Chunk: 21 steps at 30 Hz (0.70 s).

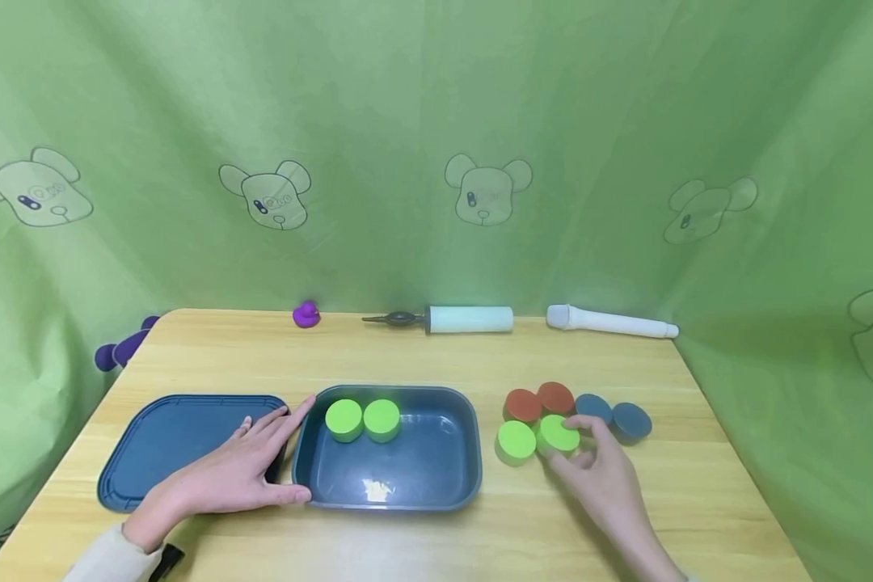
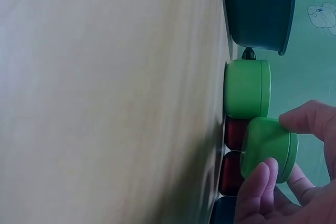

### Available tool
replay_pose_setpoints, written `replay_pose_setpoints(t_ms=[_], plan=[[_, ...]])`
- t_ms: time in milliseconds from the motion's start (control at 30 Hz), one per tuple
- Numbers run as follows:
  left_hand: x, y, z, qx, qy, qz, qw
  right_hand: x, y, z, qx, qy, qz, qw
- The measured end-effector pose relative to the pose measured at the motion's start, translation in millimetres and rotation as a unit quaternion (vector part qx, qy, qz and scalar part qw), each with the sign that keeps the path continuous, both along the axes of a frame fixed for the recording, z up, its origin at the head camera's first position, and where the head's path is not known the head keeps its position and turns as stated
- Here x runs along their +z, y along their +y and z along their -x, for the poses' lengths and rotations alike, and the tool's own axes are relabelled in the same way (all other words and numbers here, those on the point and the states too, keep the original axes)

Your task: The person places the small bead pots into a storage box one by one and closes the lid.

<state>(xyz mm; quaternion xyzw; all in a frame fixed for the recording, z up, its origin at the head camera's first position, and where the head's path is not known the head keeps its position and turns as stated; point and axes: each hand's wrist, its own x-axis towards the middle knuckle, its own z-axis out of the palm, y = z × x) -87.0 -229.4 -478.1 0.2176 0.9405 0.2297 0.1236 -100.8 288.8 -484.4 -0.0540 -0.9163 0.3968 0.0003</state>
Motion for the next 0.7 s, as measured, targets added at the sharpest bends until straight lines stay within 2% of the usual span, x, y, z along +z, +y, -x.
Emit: replay_pose_setpoints(t_ms=[500, 700], plan=[[-4.1, 0.0, -1.7, 0.004, 0.005, -0.002, 1.0, 7.9, -12.1, -4.0, 0.001, 0.084, 0.045, 0.995], [-2.1, -0.8, -0.5, 0.0, -0.002, -0.001, 1.0, 14.3, -23.9, -7.8, 0.014, 0.077, 0.119, 0.99]])
